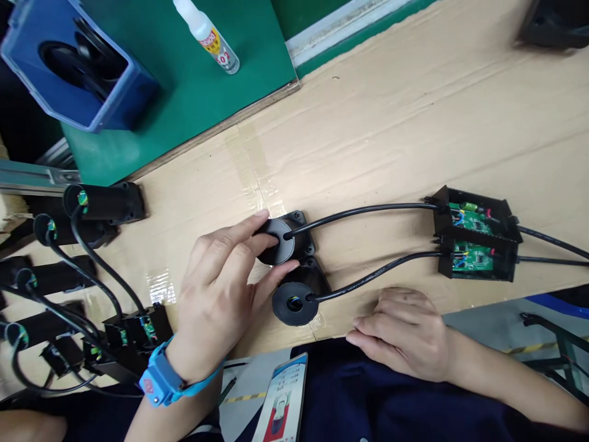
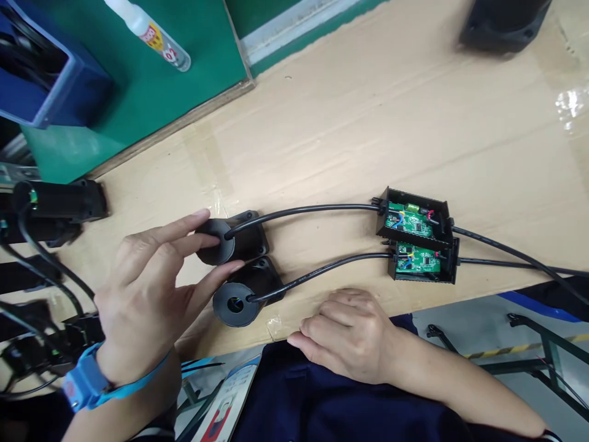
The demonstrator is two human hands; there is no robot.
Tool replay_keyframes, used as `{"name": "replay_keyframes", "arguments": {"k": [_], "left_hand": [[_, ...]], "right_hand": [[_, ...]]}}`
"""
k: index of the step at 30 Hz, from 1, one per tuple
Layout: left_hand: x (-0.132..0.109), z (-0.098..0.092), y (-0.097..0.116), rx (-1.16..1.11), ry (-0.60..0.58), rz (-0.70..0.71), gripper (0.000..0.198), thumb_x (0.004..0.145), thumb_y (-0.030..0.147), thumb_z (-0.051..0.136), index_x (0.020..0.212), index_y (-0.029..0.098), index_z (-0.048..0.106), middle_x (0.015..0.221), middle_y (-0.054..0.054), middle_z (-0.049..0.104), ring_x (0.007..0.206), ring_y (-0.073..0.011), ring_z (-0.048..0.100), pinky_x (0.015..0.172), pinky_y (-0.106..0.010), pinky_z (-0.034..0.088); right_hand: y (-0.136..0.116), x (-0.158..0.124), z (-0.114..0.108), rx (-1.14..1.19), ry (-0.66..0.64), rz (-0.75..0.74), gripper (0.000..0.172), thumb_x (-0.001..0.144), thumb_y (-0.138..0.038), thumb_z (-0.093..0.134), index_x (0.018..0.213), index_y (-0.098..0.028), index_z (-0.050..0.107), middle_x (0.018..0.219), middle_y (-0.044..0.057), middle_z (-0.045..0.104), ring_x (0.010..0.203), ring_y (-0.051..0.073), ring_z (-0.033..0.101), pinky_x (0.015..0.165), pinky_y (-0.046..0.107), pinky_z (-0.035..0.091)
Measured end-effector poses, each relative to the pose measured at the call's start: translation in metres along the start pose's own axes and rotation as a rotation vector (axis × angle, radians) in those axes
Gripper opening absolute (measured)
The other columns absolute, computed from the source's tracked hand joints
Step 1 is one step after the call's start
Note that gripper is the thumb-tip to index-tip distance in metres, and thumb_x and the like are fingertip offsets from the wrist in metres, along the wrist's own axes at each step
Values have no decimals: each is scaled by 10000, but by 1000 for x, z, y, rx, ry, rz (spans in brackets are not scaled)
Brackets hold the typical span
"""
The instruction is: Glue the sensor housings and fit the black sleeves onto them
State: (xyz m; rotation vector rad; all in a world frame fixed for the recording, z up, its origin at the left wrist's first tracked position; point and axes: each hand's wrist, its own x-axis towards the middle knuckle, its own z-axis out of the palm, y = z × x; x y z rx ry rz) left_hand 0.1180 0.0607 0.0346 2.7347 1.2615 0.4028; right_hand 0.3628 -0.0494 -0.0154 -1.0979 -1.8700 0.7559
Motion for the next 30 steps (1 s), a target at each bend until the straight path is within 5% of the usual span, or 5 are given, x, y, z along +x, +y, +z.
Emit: {"name": "replay_keyframes", "arguments": {"k": [10, 16, 19, 22, 30], "left_hand": [[-2, 1, -7, -192, -46, -63, 336, 957, 328, 697, 1230, 216, 536, 1321, -152, 669, 1275, -274, 644, 1020, -452, 583], [-31, 14, 3, -313, -38, -14, 1130, 764, 665, 785, 1635, 253, 196, 1731, -218, 105, 1583, -453, 167, 1201, -705, 348], [-40, 24, 12, -192, -55, -17, 1060, 827, 435, 822, 1650, 266, 176, 1739, -197, 16, 1573, -451, 170, 1134, -639, 469], [-41, 29, 13, -196, -27, -31, 1006, 865, 400, 781, 1653, 250, 175, 1735, -208, 52, 1561, -450, 220, 1115, -629, 486], [-5, 35, -19, -176, 62, -26, 869, 901, 441, 721, 1627, 245, 285, 1721, -204, 175, 1534, -443, 314, 1124, -609, 486]], "right_hand": [[1, -4, 6, 19, 7, 23, 114, 971, -203, 685, 865, -179, 651, 657, -26, 598, 557, 108, 524, 578, 280, 483], [-1, -5, -19, -232, 113, -176, 111, 909, -289, 779, 925, -203, 710, 679, -32, 674, 614, 125, 613, 651, 296, 545], [9, -14, -63, -606, 124, -91, 488, 822, -430, 863, 1241, -253, 687, 1160, 84, 752, 1067, 275, 698, 957, 439, 555], [25, -23, -103, -769, -10, 176, 829, 894, -558, 747, 1567, -217, 403, 1537, 208, 506, 1370, 424, 529, 1101, 635, 462], [56, 14, -110, -620, 95, 128, 383, 941, -381, 722, 1261, -202, 612, 1255, 151, 645, 1170, 303, 675, 996, 480, 613]]}}
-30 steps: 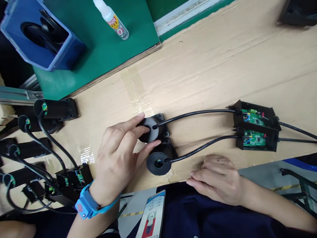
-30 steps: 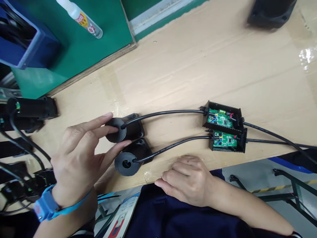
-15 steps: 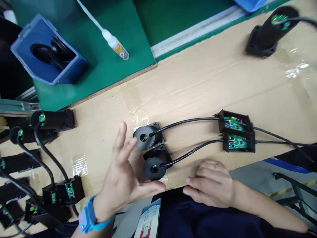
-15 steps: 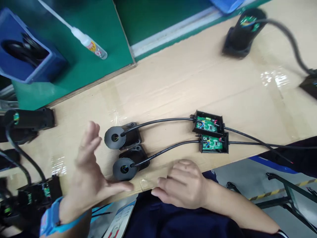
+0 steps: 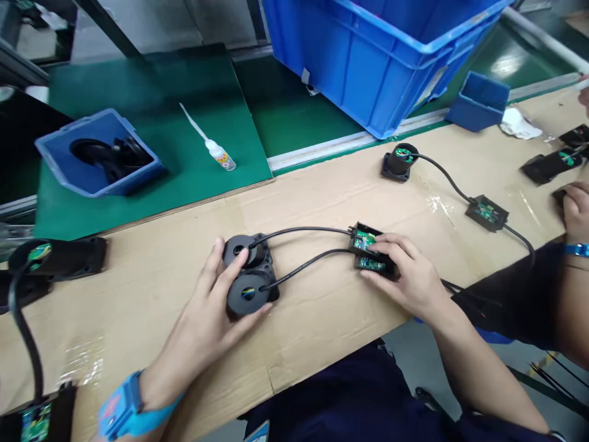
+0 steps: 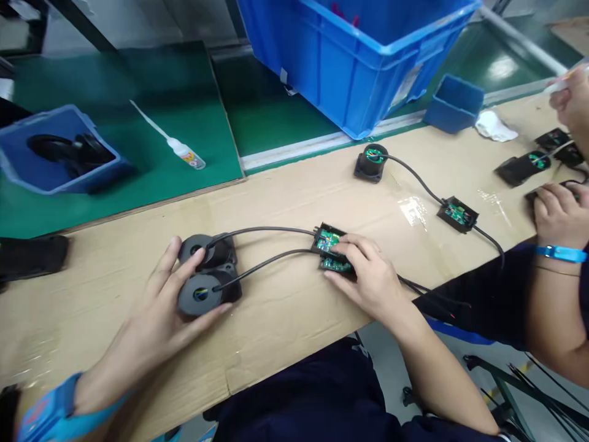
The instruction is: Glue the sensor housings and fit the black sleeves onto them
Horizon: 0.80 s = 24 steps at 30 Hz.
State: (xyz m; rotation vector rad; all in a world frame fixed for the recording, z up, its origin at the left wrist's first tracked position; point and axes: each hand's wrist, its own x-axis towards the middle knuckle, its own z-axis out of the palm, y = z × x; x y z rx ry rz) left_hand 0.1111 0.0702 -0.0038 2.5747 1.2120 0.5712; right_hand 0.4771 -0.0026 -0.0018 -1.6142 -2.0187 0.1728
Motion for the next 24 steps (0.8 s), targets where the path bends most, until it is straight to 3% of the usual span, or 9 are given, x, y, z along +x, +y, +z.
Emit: {"name": "replay_keyframes", "arguments": {"k": [5, 10, 13, 16, 18, 21, 24], "left_hand": [[43, 0, -26, -21, -36, -33, 891, 904, 466, 719, 1626, 244, 248, 1728, -217, 130, 1575, -420, 221, 1184, -635, 398], [66, 0, -42, -49, -39, -46, 956, 887, 438, 751, 1637, 256, 186, 1733, -224, 65, 1579, -426, 204, 1184, -631, 405], [64, 1, -43, -35, 83, -7, 958, 844, 447, 802, 1600, 220, 259, 1693, -254, 225, 1557, -421, 289, 1174, -626, 431], [60, 0, -43, 57, 260, 146, 613, 815, 379, 845, 1338, 237, 558, 1460, -177, 607, 1431, -382, 521, 1115, -587, 513], [58, -2, -43, 136, 327, 253, 389, 803, 302, 864, 1122, 236, 651, 1209, -107, 756, 1240, -319, 684, 989, -478, 601], [59, -5, -43, 189, 318, 349, 300, 811, 192, 852, 1060, 210, 687, 1069, -79, 794, 1045, -246, 748, 800, -357, 623], [61, -6, -43, 208, 256, 388, 349, 816, 96, 821, 1127, 197, 700, 1115, -71, 795, 1056, -240, 726, 799, -352, 610]], "right_hand": [[26, 63, 15, -31, -1, -31, 446, 938, -413, 713, 1318, -210, 599, 1334, 162, 612, 1251, 327, 636, 1064, 514, 572], [46, 109, 7, -98, -243, -34, 727, 926, -569, 687, 1518, -224, 444, 1536, 187, 487, 1387, 385, 537, 1130, 594, 497], [48, 116, 2, -96, -278, -28, 849, 923, -687, 622, 1595, -257, 332, 1635, 182, 371, 1479, 395, 430, 1171, 619, 441], [47, 113, 5, -114, -219, -131, 889, 906, -711, 628, 1605, -256, 318, 1640, 184, 362, 1508, 409, 377, 1196, 638, 394], [48, 109, 9, -137, -180, -215, 828, 921, -660, 648, 1585, -258, 362, 1590, 189, 433, 1475, 409, 424, 1192, 641, 392], [50, 105, 14, -154, -173, -247, 786, 942, -587, 664, 1591, -259, 365, 1534, 187, 495, 1409, 400, 504, 1165, 624, 431], [53, 103, 16, -162, -175, -195, 825, 947, -570, 663, 1616, -225, 326, 1552, 196, 473, 1400, 405, 513, 1173, 607, 440]]}}
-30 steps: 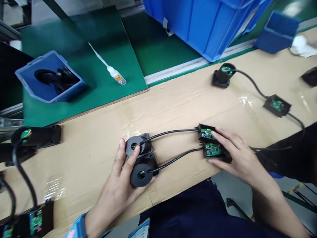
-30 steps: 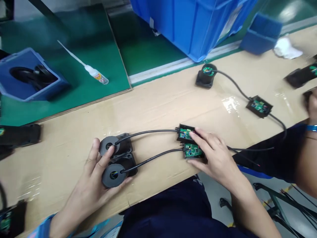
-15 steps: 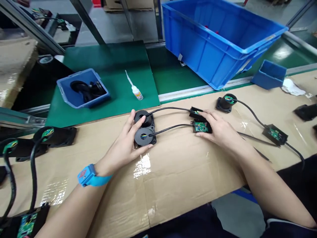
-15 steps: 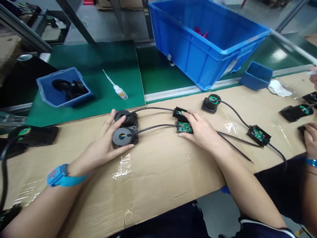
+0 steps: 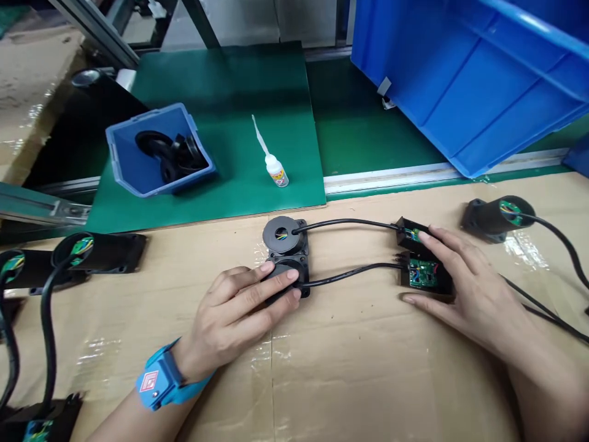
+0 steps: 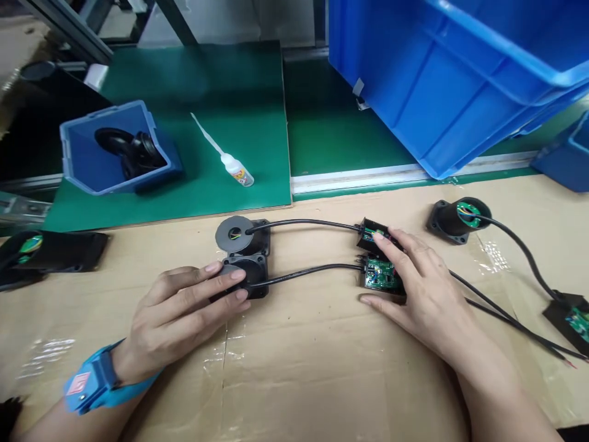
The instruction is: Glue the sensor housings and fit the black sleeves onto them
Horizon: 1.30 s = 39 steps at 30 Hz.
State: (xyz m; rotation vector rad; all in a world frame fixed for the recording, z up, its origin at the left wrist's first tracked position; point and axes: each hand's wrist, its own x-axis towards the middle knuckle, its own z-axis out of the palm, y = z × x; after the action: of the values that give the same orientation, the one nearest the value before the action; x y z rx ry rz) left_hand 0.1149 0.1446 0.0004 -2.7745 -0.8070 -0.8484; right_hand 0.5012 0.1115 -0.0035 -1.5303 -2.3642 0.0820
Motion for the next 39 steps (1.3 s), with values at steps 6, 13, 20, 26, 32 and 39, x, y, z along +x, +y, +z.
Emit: {"name": "replay_keyframes", "arguments": {"k": [6, 13, 20, 26, 32, 39], "left_hand": [[2, 6, 8, -9, 6, -67, 287, 844, 136, 808, 1108, 177, 703, 1150, -75, 785, 1083, -215, 701, 899, -338, 586], [6, 1, 13, -121, -21, -162, 149, 969, 150, 660, 1114, 181, 674, 1191, -81, 767, 1048, -169, 708, 875, -329, 566], [-4, 5, 5, -31, -84, -151, 389, 902, 242, 767, 1267, 198, 638, 1294, -102, 730, 1237, -255, 643, 993, -395, 552], [-16, 17, -8, -249, -108, -331, 408, 944, 278, 709, 1324, 265, 561, 1698, -141, 264, 1568, -363, 304, 1155, -566, 494], [-13, 22, -10, -303, -146, -378, 409, 978, 347, 650, 1363, 255, 547, 1702, -169, 230, 1546, -340, 360, 1176, -529, 491], [-7, -26, 28, -116, -235, -471, 735, 806, 402, 843, 1462, 290, 531, 1649, -170, 378, 1492, -406, 432, 1164, -576, 485]], "right_hand": [[1, 7, 6, -25, 31, 59, 735, 969, -520, 648, 1581, -202, 394, 1521, 189, 512, 1361, 377, 561, 1170, 559, 467], [4, 11, 4, 36, -33, 45, 736, 966, -608, 610, 1550, -206, 413, 1548, 171, 493, 1406, 369, 515, 1176, 577, 440], [3, 9, 6, 34, -40, 63, 726, 966, -654, 571, 1524, -212, 430, 1525, 173, 509, 1383, 371, 527, 1123, 565, 455], [3, 8, 6, -32, 63, 32, 661, 947, -684, 577, 1388, -193, 538, 1364, 167, 615, 1256, 352, 605, 1061, 510, 478], [8, 3, 7, -66, 92, 22, 737, 929, -773, 507, 1382, -196, 574, 1370, 170, 621, 1247, 386, 598, 1040, 548, 464], [41, 16, 22, 48, 204, 67, 386, 1013, -538, 433, 1100, -300, 724, 1185, 133, 735, 1059, 333, 700, 922, 522, 542]]}}
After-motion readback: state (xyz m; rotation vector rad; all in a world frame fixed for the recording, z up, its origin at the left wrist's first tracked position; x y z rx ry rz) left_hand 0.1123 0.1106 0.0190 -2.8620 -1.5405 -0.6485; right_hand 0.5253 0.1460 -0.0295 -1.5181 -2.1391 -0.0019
